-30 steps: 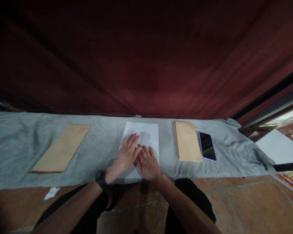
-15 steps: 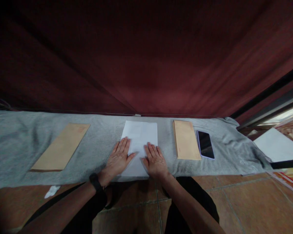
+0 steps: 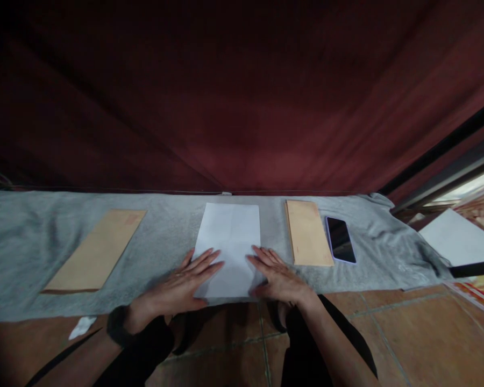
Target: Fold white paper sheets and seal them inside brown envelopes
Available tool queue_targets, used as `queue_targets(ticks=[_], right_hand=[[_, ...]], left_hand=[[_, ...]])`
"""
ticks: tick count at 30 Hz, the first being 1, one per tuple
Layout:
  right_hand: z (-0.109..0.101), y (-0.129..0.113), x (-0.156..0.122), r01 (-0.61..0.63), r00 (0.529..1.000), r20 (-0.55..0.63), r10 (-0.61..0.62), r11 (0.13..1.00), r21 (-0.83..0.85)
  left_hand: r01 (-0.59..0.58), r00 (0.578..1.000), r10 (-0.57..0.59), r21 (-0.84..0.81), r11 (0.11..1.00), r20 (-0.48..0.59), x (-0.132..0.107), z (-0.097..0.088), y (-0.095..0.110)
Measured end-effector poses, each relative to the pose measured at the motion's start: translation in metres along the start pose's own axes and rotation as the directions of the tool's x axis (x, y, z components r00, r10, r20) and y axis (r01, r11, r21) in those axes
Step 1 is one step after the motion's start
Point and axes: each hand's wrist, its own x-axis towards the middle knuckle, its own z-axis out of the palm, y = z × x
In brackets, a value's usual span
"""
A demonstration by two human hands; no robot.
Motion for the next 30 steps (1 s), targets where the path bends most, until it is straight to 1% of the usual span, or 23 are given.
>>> queue_targets(ticks=[3,6,8,11,14,16,18,19,20,21,22,23,24,25,26,27,30], right_hand=[[0.001,-0.005,-0.005,0.028,0.999,0.015,-0.028,0.999,-0.023],[-0.001,-0.010,-0.008,0.055,0.998,-0.009,-0.056,0.997,-0.047],[-0.004,-0.013,-0.008,0.058,0.998,-0.029,-0.060,0.997,-0.051],[-0.010,-0.020,-0.007,0.042,0.998,-0.049,-0.043,0.999,-0.029],[-0.014,-0.025,-0.001,0.037,0.999,-0.039,-0.035,0.998,0.042],[-0.011,-0.026,0.008,0.003,0.997,-0.081,0.006,0.994,0.107],[-0.006,-0.023,0.024,-0.058,0.979,-0.183,0.087,0.986,0.157],[-0.003,-0.021,0.034,-0.076,0.966,-0.231,0.115,0.982,0.171],[0.000,-0.020,0.045,-0.095,0.951,-0.274,0.144,0.978,0.185],[0.003,-0.019,0.059,-0.118,0.932,-0.316,0.179,0.972,0.203],[0.005,-0.019,0.073,-0.140,0.908,-0.360,0.214,0.965,0.222],[0.007,-0.019,0.088,-0.158,0.887,-0.394,0.243,0.959,0.235],[0.009,-0.021,0.103,-0.168,0.870,-0.422,0.255,0.958,0.232],[0.011,-0.023,0.117,-0.176,0.854,-0.450,0.261,0.959,0.222],[0.012,-0.026,0.130,-0.188,0.846,-0.463,0.265,0.960,0.205],[0.013,-0.029,0.142,-0.199,0.848,-0.461,0.260,0.964,0.178],[0.017,-0.035,0.165,-0.266,0.867,-0.433,0.248,0.964,0.020]], left_hand=[[0.030,0.999,-0.030,-0.004,1.000,0.024,-0.001,-0.004,0.006],[0.059,0.998,-0.058,-0.026,0.998,0.038,0.000,-0.010,0.007],[0.053,0.999,-0.052,-0.045,0.998,0.013,0.002,-0.012,0.005],[0.034,0.998,-0.038,-0.073,0.997,-0.054,0.003,-0.013,0.004],[0.019,0.998,-0.025,-0.108,0.994,-0.057,0.002,-0.016,0.006],[-0.020,1.000,0.019,-0.144,0.989,-0.012,0.001,-0.021,0.008],[-0.034,0.999,0.040,-0.207,0.978,0.024,0.007,-0.028,0.008],[-0.020,0.999,0.026,-0.243,0.970,0.020,0.014,-0.032,0.007],[0.016,1.000,-0.018,-0.281,0.960,-0.004,0.024,-0.035,0.005],[0.061,0.994,-0.086,-0.311,0.948,-0.069,0.037,-0.036,0.003],[0.101,0.974,-0.158,-0.312,0.945,-0.163,0.052,-0.037,0.000],[0.156,0.933,-0.236,-0.287,0.945,-0.272,0.069,-0.036,-0.004],[0.210,0.890,-0.289,-0.247,0.946,-0.352,0.085,-0.034,-0.008],[0.251,0.860,-0.315,-0.203,0.946,-0.401,0.101,-0.030,-0.012],[0.275,0.853,-0.316,-0.157,0.948,-0.415,0.115,-0.026,-0.016],[0.289,0.859,-0.309,-0.112,0.951,-0.408,0.127,-0.021,-0.019],[0.365,0.847,-0.344,-0.026,0.931,-0.406,0.148,-0.007,-0.029]])
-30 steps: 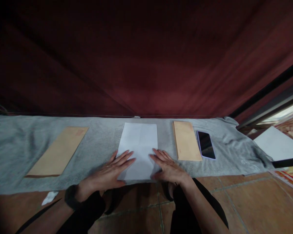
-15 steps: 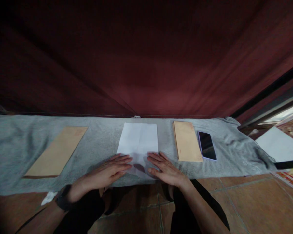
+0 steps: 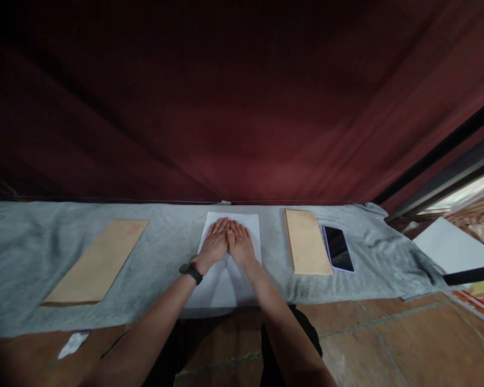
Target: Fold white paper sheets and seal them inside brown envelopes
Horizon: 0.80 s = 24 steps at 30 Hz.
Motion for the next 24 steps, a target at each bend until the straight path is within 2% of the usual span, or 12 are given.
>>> queue_targets(ticks=[4,12,16,24], right_hand=[[0.006,0.002,0.008,-0.043,0.999,-0.013,0.041,0.982,-0.185],[0.009,0.031,0.015,-0.204,0.974,-0.145,0.173,0.949,-0.240],[0.004,0.046,0.008,-0.214,0.972,-0.155,0.179,0.942,-0.257],[-0.009,0.074,-0.028,-0.178,0.949,-0.290,0.122,0.968,-0.175]], left_hand=[[0.030,0.999,-0.027,0.077,0.997,-0.036,0.008,0.015,-0.005],[0.230,0.970,-0.219,0.111,0.967,-0.103,0.010,0.014,-0.022],[0.245,0.964,-0.230,0.114,0.963,-0.133,-0.001,0.009,-0.038],[0.273,0.960,-0.254,0.200,0.941,-0.117,-0.037,-0.014,-0.060]])
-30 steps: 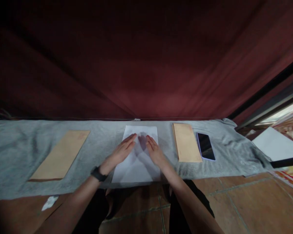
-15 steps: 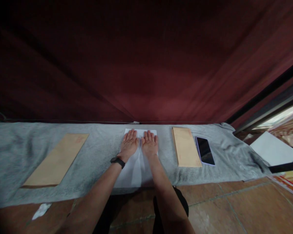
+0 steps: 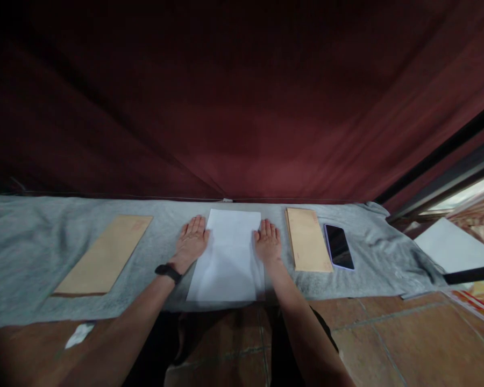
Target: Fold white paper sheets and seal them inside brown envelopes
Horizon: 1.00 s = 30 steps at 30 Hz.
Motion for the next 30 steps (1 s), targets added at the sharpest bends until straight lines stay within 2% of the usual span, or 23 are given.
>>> queue_targets(ticks=[4,6,7,8,10,12,13,14,17,20,23,28,30], right_hand=[[-0.013,0.009,-0.016,-0.005,0.999,0.035,0.007,0.999,-0.044],[-0.021,0.011,-0.024,0.038,0.996,0.079,-0.035,0.999,-0.035],[-0.025,0.012,-0.028,0.075,0.990,0.121,-0.072,0.997,-0.012],[-0.028,0.012,-0.032,0.115,0.978,0.175,-0.117,0.993,0.021],[-0.036,0.010,-0.040,0.198,0.932,0.287,-0.220,0.975,0.103],[-0.043,0.009,-0.045,0.270,0.882,0.352,-0.314,0.948,0.171],[-0.046,0.008,-0.046,0.296,0.864,0.363,-0.349,0.935,0.193],[-0.049,0.008,-0.047,0.315,0.852,0.366,-0.373,0.926,0.210],[-0.056,0.011,-0.044,0.331,0.838,0.366,-0.404,0.911,0.247],[-0.059,0.015,-0.041,0.336,0.831,0.364,-0.420,0.902,0.272],[-0.058,0.015,-0.041,0.323,0.832,0.363,-0.420,0.898,0.298],[-0.060,0.018,-0.040,0.227,0.836,0.390,-0.386,0.891,0.395],[-0.067,0.022,-0.037,0.159,0.817,0.436,-0.377,0.874,0.460]], left_hand=[[-0.017,1.000,0.017,0.010,1.000,-0.002,-0.015,-0.017,-0.010],[-0.133,0.989,0.136,-0.051,0.990,0.050,-0.025,-0.028,-0.010],[-0.227,0.966,0.237,-0.105,0.968,0.101,-0.032,-0.034,-0.008],[-0.334,0.918,0.362,-0.177,0.926,0.164,-0.039,-0.039,-0.005],[-0.493,0.776,0.570,-0.303,0.815,0.271,-0.057,-0.049,0.004],[-0.567,0.664,0.672,-0.367,0.738,0.327,-0.076,-0.055,0.017],[-0.585,0.629,0.697,-0.381,0.716,0.344,-0.085,-0.057,0.023],[-0.589,0.616,0.700,-0.379,0.714,0.362,-0.092,-0.057,0.028],[-0.579,0.624,0.674,-0.345,0.739,0.396,-0.102,-0.057,0.037],[-0.568,0.618,0.667,-0.351,0.744,0.416,-0.100,-0.059,0.036],[-0.540,0.637,0.649,-0.360,0.761,0.417,-0.097,-0.063,0.032],[-0.506,0.662,0.652,-0.421,0.753,0.371,-0.091,-0.070,0.027],[-0.451,0.698,0.624,-0.462,0.764,0.350,-0.083,-0.072,0.021]])
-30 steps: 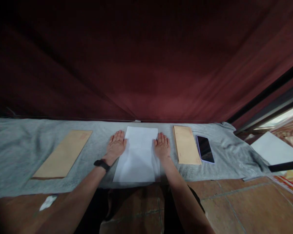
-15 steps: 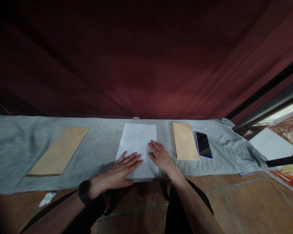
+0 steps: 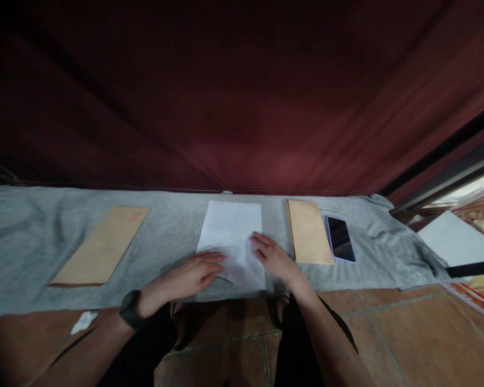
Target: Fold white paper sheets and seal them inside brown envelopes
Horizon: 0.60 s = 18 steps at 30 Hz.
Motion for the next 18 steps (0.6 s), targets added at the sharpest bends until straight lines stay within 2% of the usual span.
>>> queue_targets(ticks=[3,6,8,11,15,18], right_hand=[[-0.022,-0.001,-0.007,-0.043,0.991,0.131,0.025,0.989,0.143],[-0.042,-0.010,-0.014,-0.096,0.963,0.270,0.021,0.959,0.268],[-0.048,-0.019,-0.018,-0.123,0.950,0.313,0.014,0.935,0.333],[-0.046,-0.026,-0.020,-0.187,0.952,0.299,0.071,0.906,0.380],[-0.038,-0.018,-0.024,-0.364,0.912,0.319,0.258,0.868,0.339],[-0.034,-0.007,-0.025,-0.395,0.905,0.300,0.301,0.856,0.333]], left_hand=[[0.072,0.994,-0.082,-0.129,0.989,-0.074,0.001,-0.013,-0.015],[0.119,0.985,-0.145,-0.239,0.964,-0.093,0.002,-0.023,-0.026],[0.156,0.980,-0.184,-0.283,0.946,-0.073,0.003,-0.026,-0.025],[0.168,0.984,-0.178,-0.380,0.910,0.011,0.004,-0.027,-0.017],[0.206,0.977,-0.194,-0.597,0.775,0.085,0.004,-0.028,-0.016],[0.248,0.968,-0.192,-0.742,0.623,0.161,0.000,-0.029,-0.026]])
